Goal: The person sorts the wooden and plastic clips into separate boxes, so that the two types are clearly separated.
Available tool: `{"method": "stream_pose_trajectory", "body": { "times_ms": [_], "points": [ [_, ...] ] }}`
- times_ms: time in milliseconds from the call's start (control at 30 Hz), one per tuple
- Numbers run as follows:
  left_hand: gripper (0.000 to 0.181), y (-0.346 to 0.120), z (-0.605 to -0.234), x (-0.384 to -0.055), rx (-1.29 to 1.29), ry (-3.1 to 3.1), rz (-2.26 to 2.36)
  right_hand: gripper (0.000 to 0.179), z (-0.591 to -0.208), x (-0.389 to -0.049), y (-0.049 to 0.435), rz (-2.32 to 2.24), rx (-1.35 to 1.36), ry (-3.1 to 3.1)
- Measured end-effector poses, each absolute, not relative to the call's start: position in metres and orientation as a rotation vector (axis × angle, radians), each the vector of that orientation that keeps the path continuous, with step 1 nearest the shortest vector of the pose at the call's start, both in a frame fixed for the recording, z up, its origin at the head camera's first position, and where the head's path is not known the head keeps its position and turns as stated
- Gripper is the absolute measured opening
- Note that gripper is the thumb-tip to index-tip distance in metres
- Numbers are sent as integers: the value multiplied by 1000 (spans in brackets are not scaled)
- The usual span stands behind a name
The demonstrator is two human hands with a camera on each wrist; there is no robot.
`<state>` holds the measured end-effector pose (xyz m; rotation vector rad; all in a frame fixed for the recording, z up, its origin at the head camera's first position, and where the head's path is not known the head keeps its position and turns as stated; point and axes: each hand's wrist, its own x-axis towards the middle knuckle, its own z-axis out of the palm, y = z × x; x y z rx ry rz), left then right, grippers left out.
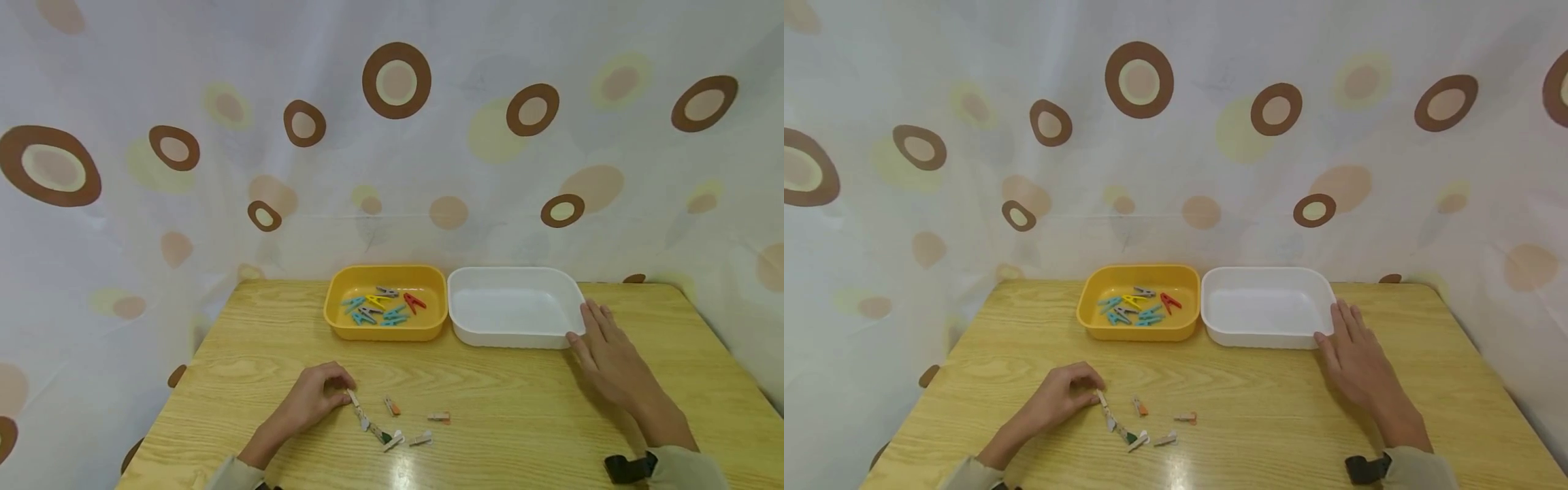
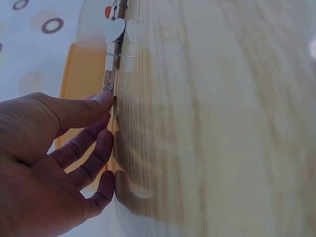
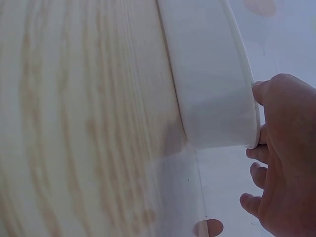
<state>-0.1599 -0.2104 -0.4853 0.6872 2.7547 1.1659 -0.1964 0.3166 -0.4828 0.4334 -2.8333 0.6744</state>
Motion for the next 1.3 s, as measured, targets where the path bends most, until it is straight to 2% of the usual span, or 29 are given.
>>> {"method": "stream_pose_trajectory", "body": {
  "times_ms": [1300],
  "points": [
    [16, -207, -478, -165, 557, 2797, 1255, 65, -480, -194, 318, 561, 436, -2849]
  ]
}}
